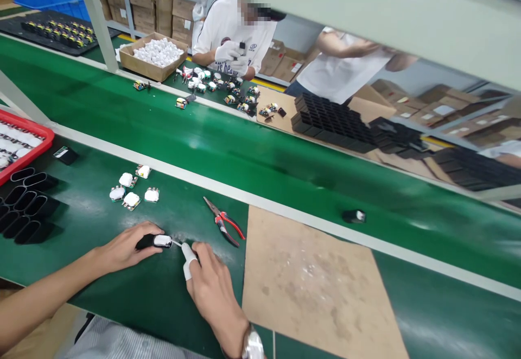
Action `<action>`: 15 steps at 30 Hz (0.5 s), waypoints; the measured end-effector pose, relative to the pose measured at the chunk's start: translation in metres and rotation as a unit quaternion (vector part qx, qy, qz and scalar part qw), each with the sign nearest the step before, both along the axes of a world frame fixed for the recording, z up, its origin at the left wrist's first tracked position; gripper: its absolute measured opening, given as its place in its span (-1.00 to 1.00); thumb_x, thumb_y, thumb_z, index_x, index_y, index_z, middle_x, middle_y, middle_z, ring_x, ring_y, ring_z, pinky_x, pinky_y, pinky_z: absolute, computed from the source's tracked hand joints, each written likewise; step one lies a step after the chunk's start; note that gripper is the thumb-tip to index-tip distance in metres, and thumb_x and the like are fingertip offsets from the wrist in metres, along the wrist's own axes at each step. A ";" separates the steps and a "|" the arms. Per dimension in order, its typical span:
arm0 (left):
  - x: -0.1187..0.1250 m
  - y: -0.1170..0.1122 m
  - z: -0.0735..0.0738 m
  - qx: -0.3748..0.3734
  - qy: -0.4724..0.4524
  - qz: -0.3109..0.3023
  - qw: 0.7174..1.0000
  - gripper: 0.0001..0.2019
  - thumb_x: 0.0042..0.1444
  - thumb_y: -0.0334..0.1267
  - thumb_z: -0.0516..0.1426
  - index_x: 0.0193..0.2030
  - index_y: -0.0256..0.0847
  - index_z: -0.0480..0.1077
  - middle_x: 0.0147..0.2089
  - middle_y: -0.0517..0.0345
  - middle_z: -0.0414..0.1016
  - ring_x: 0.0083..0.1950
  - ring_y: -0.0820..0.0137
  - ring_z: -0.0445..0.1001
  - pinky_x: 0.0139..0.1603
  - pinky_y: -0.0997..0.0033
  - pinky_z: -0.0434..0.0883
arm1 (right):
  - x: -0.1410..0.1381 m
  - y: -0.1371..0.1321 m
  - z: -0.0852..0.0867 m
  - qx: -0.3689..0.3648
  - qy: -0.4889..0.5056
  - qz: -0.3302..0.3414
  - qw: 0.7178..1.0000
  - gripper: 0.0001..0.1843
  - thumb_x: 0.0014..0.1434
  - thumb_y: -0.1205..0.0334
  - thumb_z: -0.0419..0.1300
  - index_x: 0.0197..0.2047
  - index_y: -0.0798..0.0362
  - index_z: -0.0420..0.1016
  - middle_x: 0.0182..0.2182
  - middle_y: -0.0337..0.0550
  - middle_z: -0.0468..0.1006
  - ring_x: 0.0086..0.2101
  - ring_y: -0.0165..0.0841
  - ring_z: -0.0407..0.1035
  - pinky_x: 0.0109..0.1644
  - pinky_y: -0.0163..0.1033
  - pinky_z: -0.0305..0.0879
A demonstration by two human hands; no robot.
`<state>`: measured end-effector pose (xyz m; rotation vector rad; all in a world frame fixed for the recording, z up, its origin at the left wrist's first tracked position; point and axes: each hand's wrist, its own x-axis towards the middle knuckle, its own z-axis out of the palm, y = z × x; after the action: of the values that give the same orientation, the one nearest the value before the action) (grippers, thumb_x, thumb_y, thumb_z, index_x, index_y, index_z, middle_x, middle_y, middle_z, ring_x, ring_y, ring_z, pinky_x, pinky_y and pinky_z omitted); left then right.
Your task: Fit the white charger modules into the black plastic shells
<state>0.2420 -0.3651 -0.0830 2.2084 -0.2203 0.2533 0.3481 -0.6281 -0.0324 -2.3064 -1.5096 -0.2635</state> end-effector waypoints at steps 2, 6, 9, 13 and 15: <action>0.000 0.000 0.000 0.001 -0.002 -0.001 1.000 -0.63 0.44 -0.17 0.20 0.31 -0.05 0.26 0.09 0.00 0.57 0.07 0.20 0.65 0.06 0.18 0.61 | 0.001 0.001 0.001 -0.014 -0.014 -0.004 1.000 -0.69 0.27 0.55 0.00 -0.31 -0.01 0.43 -0.09 0.04 0.48 -0.27 -0.20 0.43 -0.40 -0.13 0.39; 0.000 0.000 -0.001 0.004 -0.005 0.003 1.000 -0.61 0.44 -0.16 0.21 0.32 -0.02 0.25 0.12 0.00 0.58 0.11 0.18 0.65 0.09 0.17 0.61 | -0.001 0.005 0.007 -0.045 -0.041 -0.002 0.998 -0.67 0.24 0.57 -0.01 -0.32 -0.02 0.43 -0.11 0.04 0.49 -0.25 -0.16 0.39 -0.38 -0.10 0.39; 0.000 0.000 -0.002 0.001 -0.008 0.005 1.000 -0.61 0.44 -0.16 0.21 0.31 -0.02 0.23 0.12 0.01 0.58 0.12 0.18 0.65 0.10 0.18 0.61 | -0.004 0.007 0.010 -0.054 -0.057 0.001 0.997 -0.67 0.25 0.56 0.00 -0.29 -0.04 0.45 -0.12 0.03 0.50 -0.25 -0.15 0.37 -0.37 -0.10 0.39; 0.000 -0.001 -0.002 -0.002 -0.003 0.003 1.000 -0.62 0.44 -0.16 0.21 0.30 -0.03 0.23 0.12 0.01 0.59 0.12 0.19 0.65 0.09 0.19 0.61 | -0.001 0.012 0.008 -0.045 -0.044 0.014 0.998 -0.67 0.25 0.57 0.00 -0.27 -0.05 0.44 -0.12 0.01 0.50 -0.23 -0.17 0.38 -0.37 -0.14 0.38; 0.000 -0.001 -0.002 -0.002 0.000 0.001 1.000 -0.63 0.44 -0.17 0.21 0.29 -0.03 0.23 0.12 0.01 0.59 0.12 0.19 0.64 0.09 0.19 0.61 | 0.004 0.016 0.005 -0.031 -0.025 0.027 0.999 -0.67 0.25 0.58 0.00 -0.29 -0.04 0.42 -0.12 0.01 0.49 -0.22 -0.18 0.39 -0.38 -0.15 0.37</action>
<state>0.2422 -0.3658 -0.0847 2.2040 -0.2168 0.2546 0.3520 -0.6125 -0.0279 -2.3186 -1.6231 -0.2645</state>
